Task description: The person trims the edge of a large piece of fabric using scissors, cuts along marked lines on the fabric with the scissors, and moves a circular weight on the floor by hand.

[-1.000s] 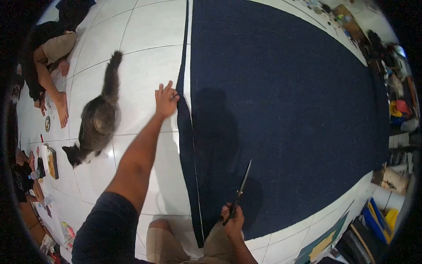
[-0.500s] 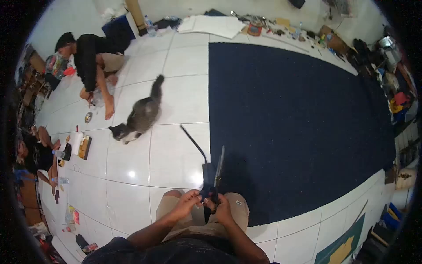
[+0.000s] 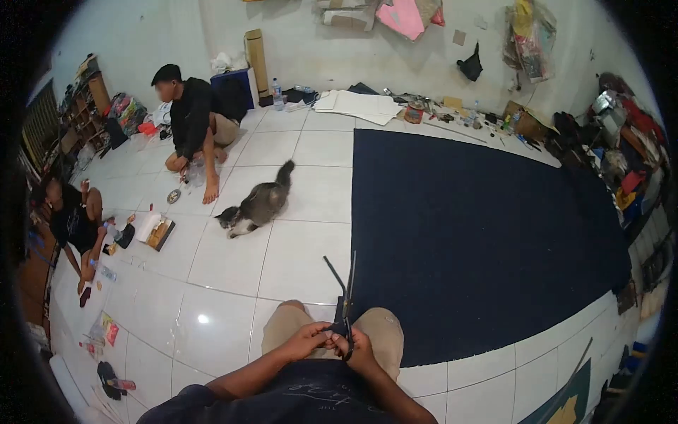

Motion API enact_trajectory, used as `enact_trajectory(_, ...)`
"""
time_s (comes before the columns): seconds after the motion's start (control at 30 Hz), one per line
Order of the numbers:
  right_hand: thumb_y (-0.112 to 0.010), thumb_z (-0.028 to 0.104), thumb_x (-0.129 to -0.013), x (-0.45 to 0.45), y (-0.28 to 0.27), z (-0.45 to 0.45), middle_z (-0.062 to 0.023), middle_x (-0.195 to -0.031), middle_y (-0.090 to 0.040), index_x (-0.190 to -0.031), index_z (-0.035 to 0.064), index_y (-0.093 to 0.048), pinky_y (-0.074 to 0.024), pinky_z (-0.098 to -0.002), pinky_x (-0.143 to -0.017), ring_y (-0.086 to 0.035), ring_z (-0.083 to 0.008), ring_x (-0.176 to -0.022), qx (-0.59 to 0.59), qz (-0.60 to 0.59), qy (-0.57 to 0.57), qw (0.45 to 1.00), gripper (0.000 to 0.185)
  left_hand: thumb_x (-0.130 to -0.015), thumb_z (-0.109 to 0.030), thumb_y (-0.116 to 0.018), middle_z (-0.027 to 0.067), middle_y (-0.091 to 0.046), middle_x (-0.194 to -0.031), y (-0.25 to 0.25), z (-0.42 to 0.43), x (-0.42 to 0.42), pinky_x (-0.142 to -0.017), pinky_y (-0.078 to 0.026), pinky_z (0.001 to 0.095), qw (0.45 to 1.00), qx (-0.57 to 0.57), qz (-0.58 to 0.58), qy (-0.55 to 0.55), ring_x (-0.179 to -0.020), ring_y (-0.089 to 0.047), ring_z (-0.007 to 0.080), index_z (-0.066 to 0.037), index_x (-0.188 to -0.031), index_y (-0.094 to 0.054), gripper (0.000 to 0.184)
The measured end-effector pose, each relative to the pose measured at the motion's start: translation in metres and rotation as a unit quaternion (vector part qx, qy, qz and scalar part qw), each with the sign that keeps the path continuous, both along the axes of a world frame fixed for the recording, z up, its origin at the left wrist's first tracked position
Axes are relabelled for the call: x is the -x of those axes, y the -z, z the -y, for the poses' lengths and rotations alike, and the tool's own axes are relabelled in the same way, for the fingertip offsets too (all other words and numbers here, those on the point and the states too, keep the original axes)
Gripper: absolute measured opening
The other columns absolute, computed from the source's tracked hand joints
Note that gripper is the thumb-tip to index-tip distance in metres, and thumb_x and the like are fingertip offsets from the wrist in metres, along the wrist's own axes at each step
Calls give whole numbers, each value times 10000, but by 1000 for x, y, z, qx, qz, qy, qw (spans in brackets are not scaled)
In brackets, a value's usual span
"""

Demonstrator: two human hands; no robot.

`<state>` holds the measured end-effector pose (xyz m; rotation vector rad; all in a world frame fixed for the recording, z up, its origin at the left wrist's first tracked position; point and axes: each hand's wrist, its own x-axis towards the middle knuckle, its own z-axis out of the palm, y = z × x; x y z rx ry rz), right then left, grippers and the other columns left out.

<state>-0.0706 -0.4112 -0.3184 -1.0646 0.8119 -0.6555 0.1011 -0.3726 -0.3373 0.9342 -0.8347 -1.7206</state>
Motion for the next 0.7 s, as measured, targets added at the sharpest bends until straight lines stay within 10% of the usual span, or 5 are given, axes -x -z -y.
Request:
enact_trajectory(0.23, -567, 167, -949, -14, 6, -10, -71, -807, -669, -985, 6, -599, -484, -235, -580, -629, -122, -673, -8, -66, 13, 998, 168, -942, -83, -540, 55, -659, -970, -13, -23, 1, -760, -486, 239, 976, 33, 201, -82, -862, -592, 85, 51, -1197, -587, 292)
enact_trajectory(0.47, -608, 192, -939, -17, 18, -2, -81, -831, -656, -998, 28, -576, -519, -268, -597, -666, -171, -718, -76, 25, 11, 997, 177, -978, -169, -530, 24, -650, -917, -20, -15, -6, -765, -464, 240, 993, 65, 83, -59, -859, -567, 78, 12, -1150, -614, 264)
enact_trajectory(0.7, -598, 88, -892, -22, 2, -5, -20, -788, -616, -992, 37, -593, -426, -232, -519, -530, -87, -584, -1, -10, 51, 999, 113, -948, -163, -529, 127, -636, -907, -28, -22, 14, -799, -469, 314, 915, 141, 343, -162, -871, -591, 192, -61, -1225, -591, 302)
